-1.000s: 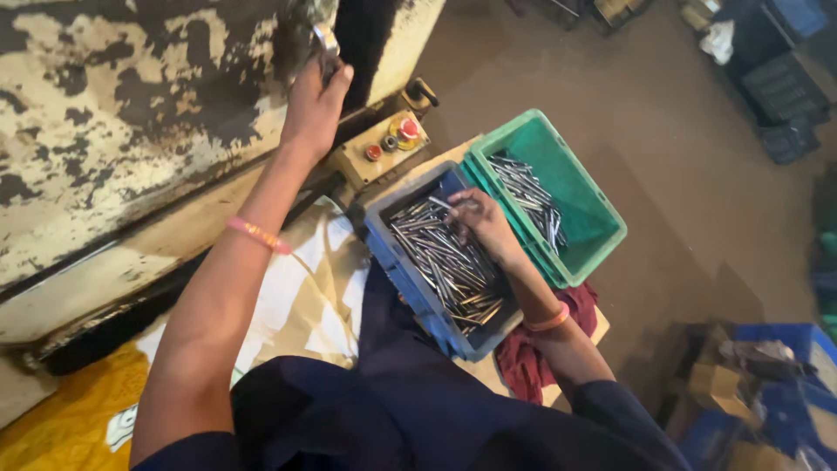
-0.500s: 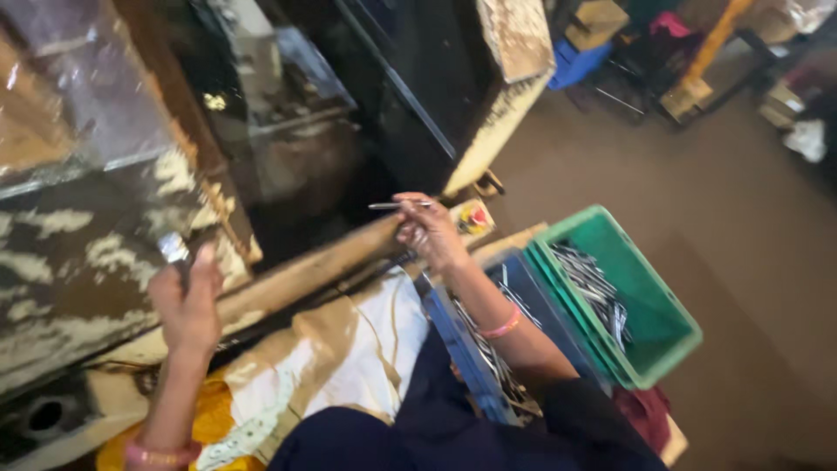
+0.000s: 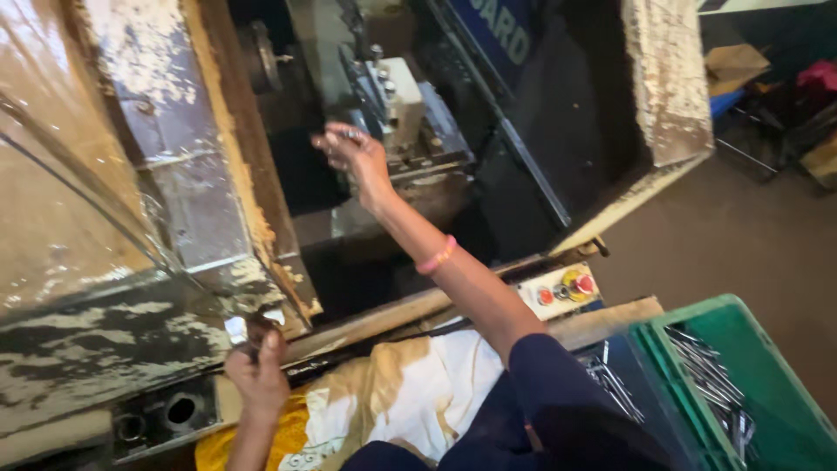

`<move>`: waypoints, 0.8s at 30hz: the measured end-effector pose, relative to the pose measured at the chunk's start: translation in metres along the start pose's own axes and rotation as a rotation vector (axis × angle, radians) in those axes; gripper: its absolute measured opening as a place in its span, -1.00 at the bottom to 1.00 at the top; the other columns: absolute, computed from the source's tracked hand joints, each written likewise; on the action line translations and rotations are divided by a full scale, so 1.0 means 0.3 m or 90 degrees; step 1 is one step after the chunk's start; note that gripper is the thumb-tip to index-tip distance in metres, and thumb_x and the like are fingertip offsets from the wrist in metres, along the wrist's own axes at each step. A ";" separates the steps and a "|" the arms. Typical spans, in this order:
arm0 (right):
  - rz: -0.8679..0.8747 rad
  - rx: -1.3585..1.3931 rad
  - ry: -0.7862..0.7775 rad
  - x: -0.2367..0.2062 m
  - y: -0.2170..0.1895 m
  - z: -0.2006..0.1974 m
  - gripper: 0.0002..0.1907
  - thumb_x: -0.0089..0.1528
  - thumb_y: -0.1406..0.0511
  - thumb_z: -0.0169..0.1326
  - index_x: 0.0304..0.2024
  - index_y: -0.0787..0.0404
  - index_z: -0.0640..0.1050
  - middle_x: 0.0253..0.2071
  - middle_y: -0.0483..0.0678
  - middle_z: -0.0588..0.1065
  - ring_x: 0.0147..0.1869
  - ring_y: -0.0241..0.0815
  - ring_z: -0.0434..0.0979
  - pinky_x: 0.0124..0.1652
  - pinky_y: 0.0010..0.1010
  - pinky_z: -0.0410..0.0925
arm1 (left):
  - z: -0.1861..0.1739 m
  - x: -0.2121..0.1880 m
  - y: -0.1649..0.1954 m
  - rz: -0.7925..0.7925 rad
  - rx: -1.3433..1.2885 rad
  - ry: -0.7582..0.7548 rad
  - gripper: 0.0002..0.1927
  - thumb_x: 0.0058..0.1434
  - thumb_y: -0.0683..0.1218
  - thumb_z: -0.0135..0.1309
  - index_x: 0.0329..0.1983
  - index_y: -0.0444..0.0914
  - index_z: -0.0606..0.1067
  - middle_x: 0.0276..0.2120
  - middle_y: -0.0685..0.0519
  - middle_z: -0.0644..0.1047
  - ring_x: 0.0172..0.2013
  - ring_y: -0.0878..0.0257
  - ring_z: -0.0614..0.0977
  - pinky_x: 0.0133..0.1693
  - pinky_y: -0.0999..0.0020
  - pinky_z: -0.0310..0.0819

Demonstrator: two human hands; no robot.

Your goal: The person repeatedly opens a machine door, inserts a metal rod into the machine, and closes the door. This cycle is performed multiple times in a factory setting.

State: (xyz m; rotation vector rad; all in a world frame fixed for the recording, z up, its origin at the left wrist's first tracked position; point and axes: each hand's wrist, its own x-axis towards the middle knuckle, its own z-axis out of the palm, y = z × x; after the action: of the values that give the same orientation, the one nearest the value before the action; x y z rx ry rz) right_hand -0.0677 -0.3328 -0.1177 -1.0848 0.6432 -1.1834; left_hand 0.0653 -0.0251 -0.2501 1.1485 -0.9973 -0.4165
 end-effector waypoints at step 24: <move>-0.064 0.495 0.298 0.633 0.055 0.187 -0.72 0.37 0.21 -0.08 0.07 0.13 0.50 -0.38 -0.10 0.49 -0.37 -0.23 0.50 -0.30 -0.26 0.51 | -0.024 -0.063 -0.126 0.041 -0.011 0.038 -0.81 0.26 -0.10 0.07 -0.32 -0.37 0.47 -0.52 0.06 0.52 -0.54 0.36 0.46 -0.44 0.43 0.33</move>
State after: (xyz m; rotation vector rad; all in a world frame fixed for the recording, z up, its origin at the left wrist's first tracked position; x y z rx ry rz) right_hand 0.0440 -0.4941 -0.0867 -0.1820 0.4098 -1.6047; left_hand 0.0688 -0.0220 -0.2927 1.1054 -0.9735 -0.3368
